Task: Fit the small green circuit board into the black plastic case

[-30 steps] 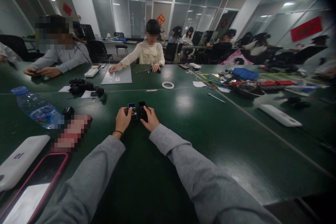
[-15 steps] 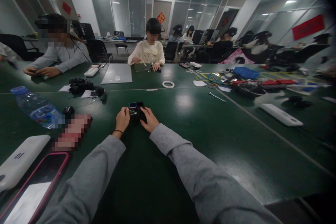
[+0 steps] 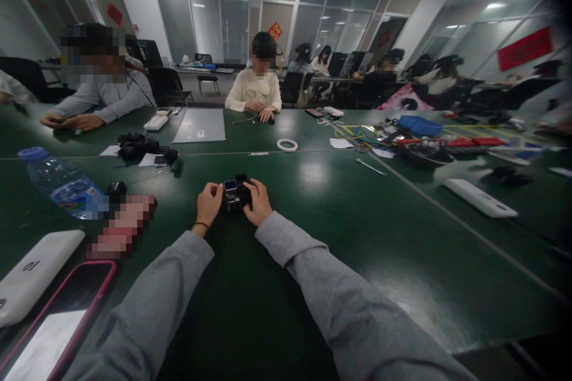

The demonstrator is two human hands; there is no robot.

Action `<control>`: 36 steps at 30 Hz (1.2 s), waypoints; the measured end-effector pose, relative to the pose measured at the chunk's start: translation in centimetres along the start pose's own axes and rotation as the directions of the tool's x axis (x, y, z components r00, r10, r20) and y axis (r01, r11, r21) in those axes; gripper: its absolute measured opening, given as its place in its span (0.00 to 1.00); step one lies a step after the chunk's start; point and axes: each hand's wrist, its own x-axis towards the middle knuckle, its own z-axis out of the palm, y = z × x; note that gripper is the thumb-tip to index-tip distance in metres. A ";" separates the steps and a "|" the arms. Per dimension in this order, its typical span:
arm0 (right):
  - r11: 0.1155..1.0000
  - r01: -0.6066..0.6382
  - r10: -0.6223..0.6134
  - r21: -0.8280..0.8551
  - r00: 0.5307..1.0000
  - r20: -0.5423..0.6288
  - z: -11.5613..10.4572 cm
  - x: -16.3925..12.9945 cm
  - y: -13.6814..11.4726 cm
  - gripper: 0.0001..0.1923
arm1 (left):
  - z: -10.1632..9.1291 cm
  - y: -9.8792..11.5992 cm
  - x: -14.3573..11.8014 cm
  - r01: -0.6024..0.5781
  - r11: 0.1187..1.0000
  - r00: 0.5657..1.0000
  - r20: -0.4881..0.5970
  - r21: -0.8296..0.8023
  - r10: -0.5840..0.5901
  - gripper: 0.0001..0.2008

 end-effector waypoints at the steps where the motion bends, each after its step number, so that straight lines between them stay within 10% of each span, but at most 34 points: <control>1: 1.000 -0.008 0.008 -0.001 1.000 -0.024 -0.2 0.0 -0.1 0.34 | 0.0 -0.1 0.0 0.009 1.000 1.000 -0.030 -0.018 -0.009 0.14; 12: 0.981 -0.171 0.191 0.094 0.943 -0.273 -1.5 0.6 0.2 0.03 | 0.7 -1.1 0.2 -0.009 0.947 1.000 0.023 -0.321 0.017 0.16; 19: 0.963 -0.269 0.268 -0.023 0.962 -0.044 -2.1 0.3 0.1 0.10 | 1.3 -0.7 0.1 0.055 0.905 0.997 0.068 -0.421 -0.029 0.16; 36: 0.965 -0.259 0.261 0.031 0.964 -0.052 -1.9 0.1 -0.4 0.09 | 0.9 -0.4 0.0 0.099 0.836 0.990 0.141 -0.540 -0.026 0.18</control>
